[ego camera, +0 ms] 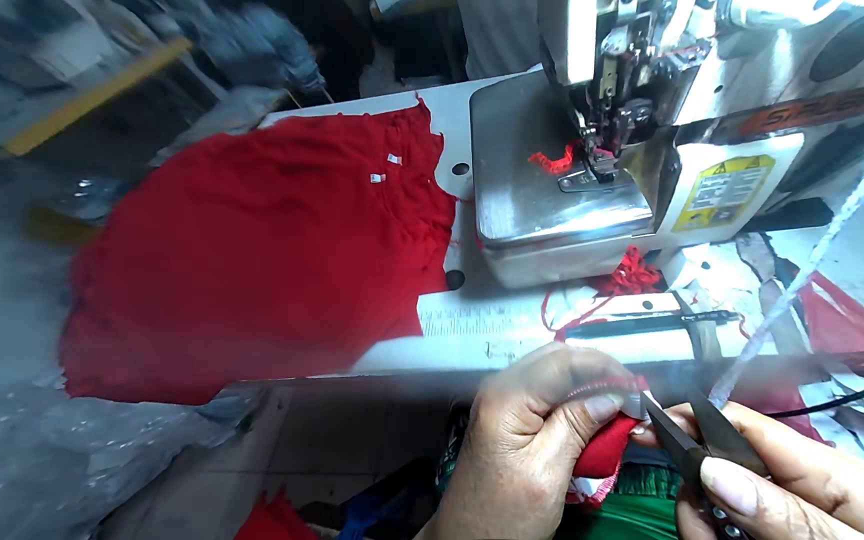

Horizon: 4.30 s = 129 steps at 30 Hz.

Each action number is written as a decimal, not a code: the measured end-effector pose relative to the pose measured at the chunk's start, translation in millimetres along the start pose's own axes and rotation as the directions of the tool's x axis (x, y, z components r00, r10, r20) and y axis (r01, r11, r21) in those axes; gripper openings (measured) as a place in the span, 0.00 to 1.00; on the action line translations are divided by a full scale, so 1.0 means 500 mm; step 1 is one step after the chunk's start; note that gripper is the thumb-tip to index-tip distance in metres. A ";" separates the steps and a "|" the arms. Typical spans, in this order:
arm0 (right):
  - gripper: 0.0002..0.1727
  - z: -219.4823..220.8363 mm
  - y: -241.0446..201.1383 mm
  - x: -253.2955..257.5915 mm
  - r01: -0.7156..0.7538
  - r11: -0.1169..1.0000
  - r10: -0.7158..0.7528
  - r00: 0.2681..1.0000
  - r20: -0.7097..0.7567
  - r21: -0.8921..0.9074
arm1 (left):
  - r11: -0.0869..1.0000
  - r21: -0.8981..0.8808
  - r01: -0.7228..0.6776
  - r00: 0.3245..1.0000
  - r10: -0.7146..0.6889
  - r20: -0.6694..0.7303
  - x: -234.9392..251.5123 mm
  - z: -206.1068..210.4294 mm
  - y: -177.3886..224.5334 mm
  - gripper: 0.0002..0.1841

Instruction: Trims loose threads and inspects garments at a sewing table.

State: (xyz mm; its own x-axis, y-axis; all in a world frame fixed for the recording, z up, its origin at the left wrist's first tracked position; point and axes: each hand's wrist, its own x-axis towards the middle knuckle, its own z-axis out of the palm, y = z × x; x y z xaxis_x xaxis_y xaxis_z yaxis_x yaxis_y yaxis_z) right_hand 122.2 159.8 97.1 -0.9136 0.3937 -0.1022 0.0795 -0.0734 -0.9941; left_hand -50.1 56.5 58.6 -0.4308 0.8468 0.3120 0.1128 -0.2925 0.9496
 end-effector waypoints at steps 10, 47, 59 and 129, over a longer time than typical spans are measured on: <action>0.15 0.014 0.013 0.006 0.103 0.942 -0.139 0.986 -0.092 -0.320 | 1.000 0.021 0.009 1.000 -0.009 -0.013 0.002 0.009 -0.002 0.08; 0.12 0.031 0.053 -0.001 0.250 0.943 -0.223 0.965 -0.137 0.221 | 0.780 -0.543 0.312 0.950 -0.268 0.162 0.006 0.033 0.030 0.09; 0.11 0.002 0.012 -0.014 0.036 0.998 -0.034 0.998 -0.046 0.051 | 0.873 -0.401 0.279 0.956 -0.290 0.034 -0.004 0.040 0.017 0.07; 0.11 -0.007 0.013 -0.014 0.030 0.999 -0.031 0.999 -0.035 -0.032 | 0.994 -0.104 0.036 0.999 -0.036 0.002 -0.008 0.027 -0.003 0.05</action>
State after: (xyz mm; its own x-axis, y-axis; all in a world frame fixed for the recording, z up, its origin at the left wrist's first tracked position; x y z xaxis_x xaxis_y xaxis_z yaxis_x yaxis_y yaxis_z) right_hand 130.5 159.8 91.3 -0.9013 0.4272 -0.0725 0.0650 -0.0320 -0.9974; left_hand -36.4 59.6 56.5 -0.4324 0.8579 0.2776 0.0035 -0.3063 0.9519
